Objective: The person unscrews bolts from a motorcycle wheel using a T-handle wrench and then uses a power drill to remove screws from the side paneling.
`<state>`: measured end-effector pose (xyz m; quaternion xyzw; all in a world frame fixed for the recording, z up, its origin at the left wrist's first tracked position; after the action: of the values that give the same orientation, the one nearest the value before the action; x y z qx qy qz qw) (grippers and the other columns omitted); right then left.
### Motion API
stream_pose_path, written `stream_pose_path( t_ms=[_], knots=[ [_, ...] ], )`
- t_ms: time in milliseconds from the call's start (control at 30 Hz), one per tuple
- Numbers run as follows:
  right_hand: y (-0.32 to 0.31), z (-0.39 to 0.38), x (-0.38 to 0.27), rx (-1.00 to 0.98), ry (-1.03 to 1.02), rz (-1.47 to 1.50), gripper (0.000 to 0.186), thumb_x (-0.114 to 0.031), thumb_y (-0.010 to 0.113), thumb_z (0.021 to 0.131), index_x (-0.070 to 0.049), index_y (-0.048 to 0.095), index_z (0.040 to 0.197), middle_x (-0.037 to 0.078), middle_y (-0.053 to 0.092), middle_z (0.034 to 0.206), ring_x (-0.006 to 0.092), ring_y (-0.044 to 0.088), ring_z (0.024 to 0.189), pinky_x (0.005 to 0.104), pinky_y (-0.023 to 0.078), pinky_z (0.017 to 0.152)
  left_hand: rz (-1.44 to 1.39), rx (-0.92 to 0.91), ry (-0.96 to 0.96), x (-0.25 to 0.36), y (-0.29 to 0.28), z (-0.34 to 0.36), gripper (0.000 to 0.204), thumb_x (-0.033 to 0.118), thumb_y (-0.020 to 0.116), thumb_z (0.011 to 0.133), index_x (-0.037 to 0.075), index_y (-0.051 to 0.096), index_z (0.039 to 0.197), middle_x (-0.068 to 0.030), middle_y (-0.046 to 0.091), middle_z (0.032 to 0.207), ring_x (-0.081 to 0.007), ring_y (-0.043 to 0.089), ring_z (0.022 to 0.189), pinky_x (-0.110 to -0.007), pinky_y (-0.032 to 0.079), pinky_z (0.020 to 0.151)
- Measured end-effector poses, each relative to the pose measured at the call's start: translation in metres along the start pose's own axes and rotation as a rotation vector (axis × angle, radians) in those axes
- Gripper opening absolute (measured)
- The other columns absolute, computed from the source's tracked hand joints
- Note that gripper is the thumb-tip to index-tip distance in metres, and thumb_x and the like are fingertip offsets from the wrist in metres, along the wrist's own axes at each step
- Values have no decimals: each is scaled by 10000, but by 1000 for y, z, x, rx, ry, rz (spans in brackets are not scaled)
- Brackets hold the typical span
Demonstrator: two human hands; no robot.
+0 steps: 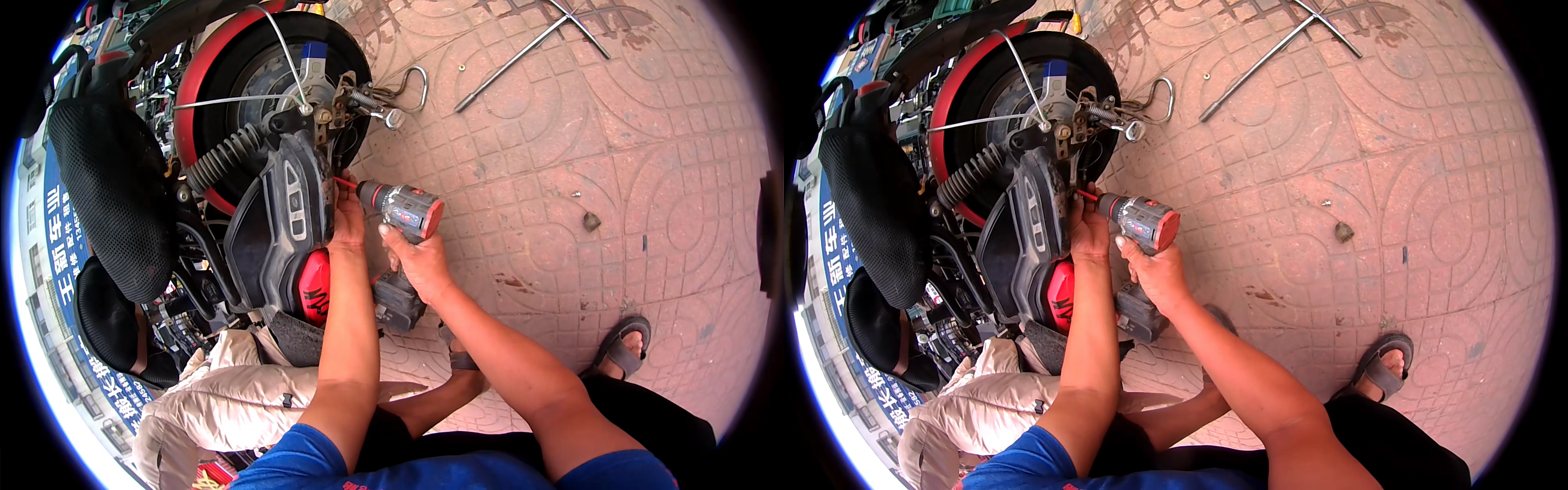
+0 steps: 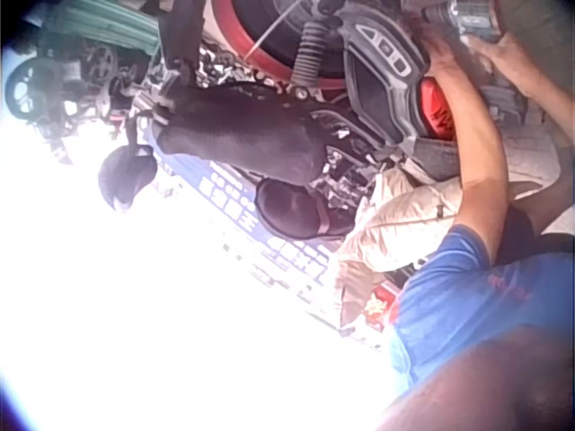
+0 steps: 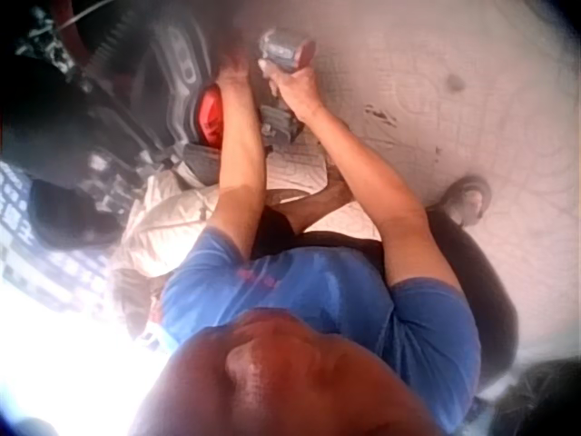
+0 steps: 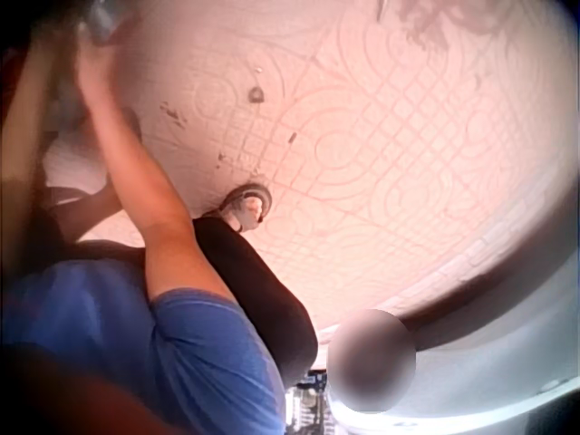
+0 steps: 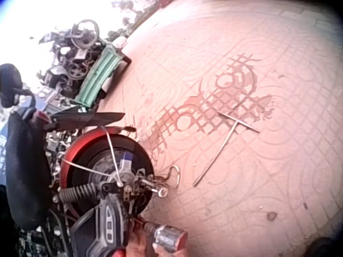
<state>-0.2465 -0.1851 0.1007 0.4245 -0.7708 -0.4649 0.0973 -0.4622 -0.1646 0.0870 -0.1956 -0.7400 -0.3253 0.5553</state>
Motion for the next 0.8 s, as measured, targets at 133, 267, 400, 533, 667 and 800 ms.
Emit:
stream_pose_path(
  t_ms=[133, 267, 400, 533, 667, 800],
  knots=[
    [0, 0, 0, -13, -41, -11, 211, -208, 796, 945, -45, 665, 977, -21, 623, 751, 61, 517, 550, 257, 428, 484, -47, -8, -19, -2, -3, 4, 224, 61, 698, 965, 37, 652, 1183, -128, 703, 1202, -296, 664, 1155, -448, 543, 1034],
    [-1, -1, -1, -15, -15, -26, 215, -210, 798, 944, -41, 672, 983, -24, 612, 729, 60, 517, 550, 257, 428, 487, -86, -42, -17, -2, -14, 8, 205, 78, 683, 974, 29, 655, 1171, -124, 705, 1197, -301, 661, 1150, -456, 535, 1043],
    [-2, -1, -3, -4, -18, -43, 223, -217, 800, 943, -37, 675, 981, -30, 601, 707, 61, 514, 548, 259, 427, 490, -52, -17, 1, -5, -10, 7, 194, 83, 676, 977, 28, 659, 1162, -130, 709, 1189, -303, 660, 1145, -461, 530, 1053],
    [-2, -2, -3, 0, -20, -58, 233, -221, 804, 940, -32, 674, 983, -30, 599, 702, 62, 514, 550, 264, 428, 491, -49, -4, 7, -5, -9, 7, 171, 75, 679, 970, 31, 670, 1135, -128, 719, 1160, -304, 667, 1137, -459, 532, 1054],
    [-3, 0, -2, 0, -28, -57, 218, -200, 799, 940, -39, 661, 988, -18, 611, 726, 69, 527, 554, 266, 437, 499, -27, 6, 14, -8, -7, 7, 148, 69, 682, 963, 37, 679, 1107, -119, 727, 1134, -296, 676, 1123, -453, 539, 1047],
    [0, -4, -1, -11, -24, -67, 198, -174, 792, 941, -55, 639, 980, 5, 639, 788, 80, 550, 573, 263, 453, 518, 2, 24, 36, -7, -9, 6, 148, 69, 679, 964, 39, 677, 1109, -118, 727, 1137, -285, 681, 1111, -443, 545, 1036]
  ],
)
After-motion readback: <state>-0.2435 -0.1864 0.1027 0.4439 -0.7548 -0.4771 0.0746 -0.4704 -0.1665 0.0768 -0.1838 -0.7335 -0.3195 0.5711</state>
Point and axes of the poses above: each hand's wrist, its own z-axis towards the middle knuckle, its own y-axis out of the palm, x = y × z, the point moved 1 cm from there along z, towards the middle knuckle
